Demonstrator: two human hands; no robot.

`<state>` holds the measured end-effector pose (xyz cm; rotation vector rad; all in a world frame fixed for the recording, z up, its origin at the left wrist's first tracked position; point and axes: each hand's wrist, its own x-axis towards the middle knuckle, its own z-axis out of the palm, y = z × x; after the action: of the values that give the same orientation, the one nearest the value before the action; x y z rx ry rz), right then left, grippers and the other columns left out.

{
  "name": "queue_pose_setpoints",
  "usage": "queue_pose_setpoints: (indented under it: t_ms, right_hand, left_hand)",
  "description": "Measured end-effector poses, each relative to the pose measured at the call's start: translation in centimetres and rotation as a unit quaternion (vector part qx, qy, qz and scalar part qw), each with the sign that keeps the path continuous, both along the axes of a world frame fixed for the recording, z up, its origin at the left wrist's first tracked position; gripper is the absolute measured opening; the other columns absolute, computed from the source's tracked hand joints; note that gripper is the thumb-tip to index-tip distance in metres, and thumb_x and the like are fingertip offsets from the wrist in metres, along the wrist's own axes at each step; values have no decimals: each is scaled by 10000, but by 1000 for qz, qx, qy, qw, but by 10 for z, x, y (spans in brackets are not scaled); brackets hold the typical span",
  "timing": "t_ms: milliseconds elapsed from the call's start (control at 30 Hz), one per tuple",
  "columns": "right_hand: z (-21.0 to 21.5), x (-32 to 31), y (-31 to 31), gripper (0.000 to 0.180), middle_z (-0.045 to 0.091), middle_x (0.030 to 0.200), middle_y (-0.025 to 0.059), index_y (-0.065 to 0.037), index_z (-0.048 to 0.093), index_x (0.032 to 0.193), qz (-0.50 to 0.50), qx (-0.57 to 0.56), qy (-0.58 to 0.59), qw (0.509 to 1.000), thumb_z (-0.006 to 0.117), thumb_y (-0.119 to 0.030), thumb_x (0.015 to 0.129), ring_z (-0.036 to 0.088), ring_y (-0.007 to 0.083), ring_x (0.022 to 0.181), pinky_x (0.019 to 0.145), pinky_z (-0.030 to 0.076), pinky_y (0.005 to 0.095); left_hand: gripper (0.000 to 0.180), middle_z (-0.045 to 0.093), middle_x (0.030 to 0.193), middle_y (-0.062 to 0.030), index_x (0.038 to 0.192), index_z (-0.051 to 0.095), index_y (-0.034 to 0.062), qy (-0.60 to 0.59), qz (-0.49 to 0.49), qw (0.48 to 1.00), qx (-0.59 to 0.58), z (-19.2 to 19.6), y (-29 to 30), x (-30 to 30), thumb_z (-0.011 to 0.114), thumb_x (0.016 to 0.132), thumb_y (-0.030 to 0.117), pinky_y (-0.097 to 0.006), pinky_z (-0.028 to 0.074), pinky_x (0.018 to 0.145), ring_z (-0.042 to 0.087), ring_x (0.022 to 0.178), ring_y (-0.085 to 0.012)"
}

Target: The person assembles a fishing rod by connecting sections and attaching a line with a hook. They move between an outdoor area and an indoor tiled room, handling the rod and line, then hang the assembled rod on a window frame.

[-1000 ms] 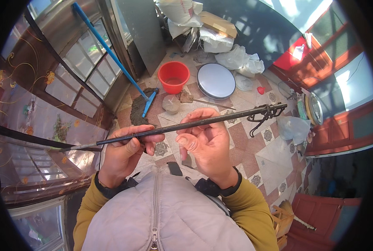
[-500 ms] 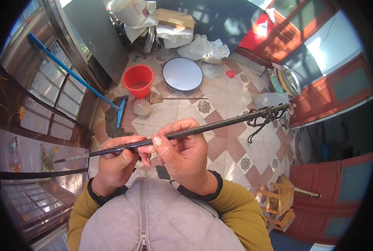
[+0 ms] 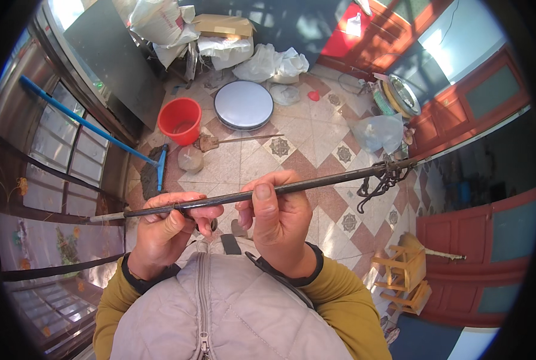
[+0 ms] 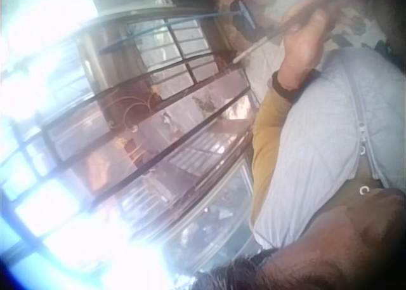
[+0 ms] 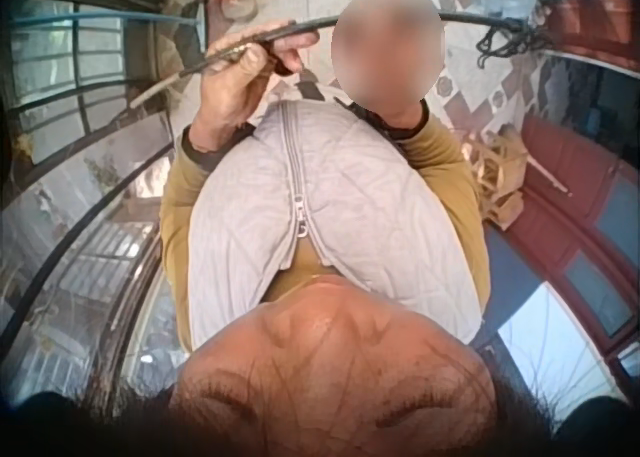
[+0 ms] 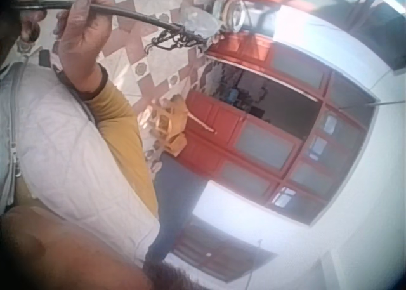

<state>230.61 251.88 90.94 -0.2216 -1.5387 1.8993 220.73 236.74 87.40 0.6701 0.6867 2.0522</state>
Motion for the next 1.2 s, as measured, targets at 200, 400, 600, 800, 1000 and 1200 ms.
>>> queue_pose_setpoints:
  t_ms: [200,400,600,800,1000,1200]
  right_hand:
    - [-6,-12,-3,168,555,699,49,-43,436,938,8,-61,-27,998,599,-80,916,505,62,537,458,413,196]
    - [-8,-31,-17,364,481,821,26,-63,382,976,26,-85,-4,996,681,60,808,501,35,651,503,411,173]
    - [-15,-47,-44,488,432,833,20,-79,339,993,93,-20,37,995,742,51,750,441,27,645,528,400,163]
    - [-14,-51,-51,470,428,831,19,-75,341,982,125,-20,27,992,742,26,757,450,31,635,536,423,172]
    - [-9,-46,-41,365,465,842,34,-58,376,1002,88,-77,23,993,678,19,812,467,59,694,619,456,196]
    - [-8,-37,-26,272,523,828,51,-75,420,1047,25,-46,12,999,612,-43,857,449,65,579,460,393,201]
  left_hand:
    - [464,643,1096,-231,1252,532,-19,9,59,997,-58,-1,-4,1,622,903,274,-356,510,815,646,851,-222]
    - [446,641,1099,-198,1253,530,-32,0,87,995,-51,0,-11,3,615,908,238,-362,500,849,636,900,-234]
    - [397,639,1114,-142,1237,532,-78,-23,134,989,-52,-1,-26,5,621,907,125,-340,479,921,619,999,-211]
    - [389,641,1102,-154,1237,533,-79,28,153,987,-47,-1,-37,3,612,916,126,-328,493,897,625,985,-205]
    - [403,653,1061,-189,1255,534,-55,123,141,981,-42,-3,-44,-2,606,922,160,-354,503,873,639,918,-232]
    - [400,635,1108,-235,1257,532,-49,159,153,975,-30,-4,-43,0,595,929,170,-378,528,832,647,898,-238]
